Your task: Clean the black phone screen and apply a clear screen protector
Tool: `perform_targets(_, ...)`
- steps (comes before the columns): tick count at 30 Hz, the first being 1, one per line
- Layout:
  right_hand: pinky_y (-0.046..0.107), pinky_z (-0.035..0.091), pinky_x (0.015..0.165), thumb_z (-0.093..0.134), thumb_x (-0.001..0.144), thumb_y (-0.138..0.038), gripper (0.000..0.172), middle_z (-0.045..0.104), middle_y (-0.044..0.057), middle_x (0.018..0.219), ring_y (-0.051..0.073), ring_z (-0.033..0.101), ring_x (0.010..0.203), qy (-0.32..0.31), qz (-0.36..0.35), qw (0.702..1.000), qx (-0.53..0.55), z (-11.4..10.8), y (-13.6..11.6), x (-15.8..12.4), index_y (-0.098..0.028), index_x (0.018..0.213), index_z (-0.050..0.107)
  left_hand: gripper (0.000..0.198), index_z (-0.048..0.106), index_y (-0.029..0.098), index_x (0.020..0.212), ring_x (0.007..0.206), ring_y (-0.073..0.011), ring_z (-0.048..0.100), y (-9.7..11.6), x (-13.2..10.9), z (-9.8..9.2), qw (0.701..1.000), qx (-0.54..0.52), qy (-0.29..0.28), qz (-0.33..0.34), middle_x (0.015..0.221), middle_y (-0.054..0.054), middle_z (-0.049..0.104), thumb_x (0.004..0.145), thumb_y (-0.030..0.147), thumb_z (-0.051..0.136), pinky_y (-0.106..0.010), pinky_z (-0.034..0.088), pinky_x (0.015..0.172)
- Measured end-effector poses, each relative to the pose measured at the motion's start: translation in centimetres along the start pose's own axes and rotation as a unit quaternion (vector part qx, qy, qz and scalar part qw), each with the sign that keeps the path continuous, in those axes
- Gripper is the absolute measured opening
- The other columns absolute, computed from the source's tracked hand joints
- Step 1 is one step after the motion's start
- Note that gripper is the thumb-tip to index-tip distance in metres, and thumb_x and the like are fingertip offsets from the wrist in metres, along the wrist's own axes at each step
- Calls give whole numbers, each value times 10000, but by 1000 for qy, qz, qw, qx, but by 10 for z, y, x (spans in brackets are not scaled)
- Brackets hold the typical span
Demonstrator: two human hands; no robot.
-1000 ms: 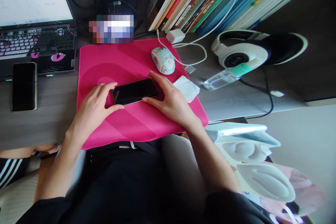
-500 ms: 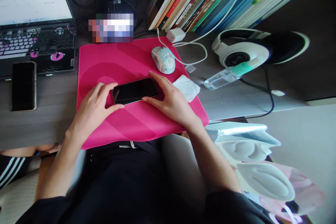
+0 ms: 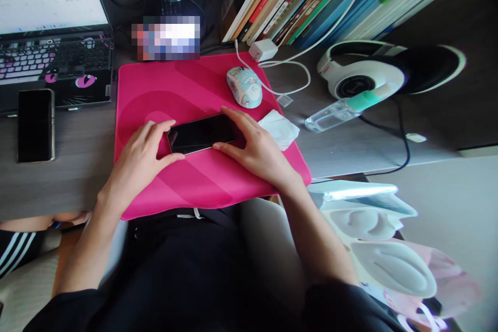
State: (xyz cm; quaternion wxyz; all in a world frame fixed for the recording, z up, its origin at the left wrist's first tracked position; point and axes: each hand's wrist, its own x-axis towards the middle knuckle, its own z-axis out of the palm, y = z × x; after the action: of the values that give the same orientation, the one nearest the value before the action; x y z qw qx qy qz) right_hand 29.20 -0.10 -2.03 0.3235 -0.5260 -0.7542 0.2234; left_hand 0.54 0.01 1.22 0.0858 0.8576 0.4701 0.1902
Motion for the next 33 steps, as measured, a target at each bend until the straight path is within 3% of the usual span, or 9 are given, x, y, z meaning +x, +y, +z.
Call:
perform_targets(8, 578, 438, 1259, 730, 974, -455, 679, 578, 132, 1611, 351, 543, 1496, -3, -2, 1000, -6, 0, -1, 0, -272, 1594, 520, 598, 446, 250, 1535, 1403, -338, 593, 0, -1, 1, 1000, 0, -8, -2, 1453, -142, 626, 1015, 362, 719, -563, 505, 1178)
perform_targets(33, 561, 446, 1252, 717, 977, -456, 616, 591, 131, 1573, 354, 564, 1463, -11, -3, 1000, -1, -2, -5, 2, -281, 1550, 571, 605, 455, 263, 1537, 1426, -314, 590, 0, 0, 1, 1000, -24, -7, -19, 1489, -126, 618, 1004, 319, 738, -517, 495, 1202)
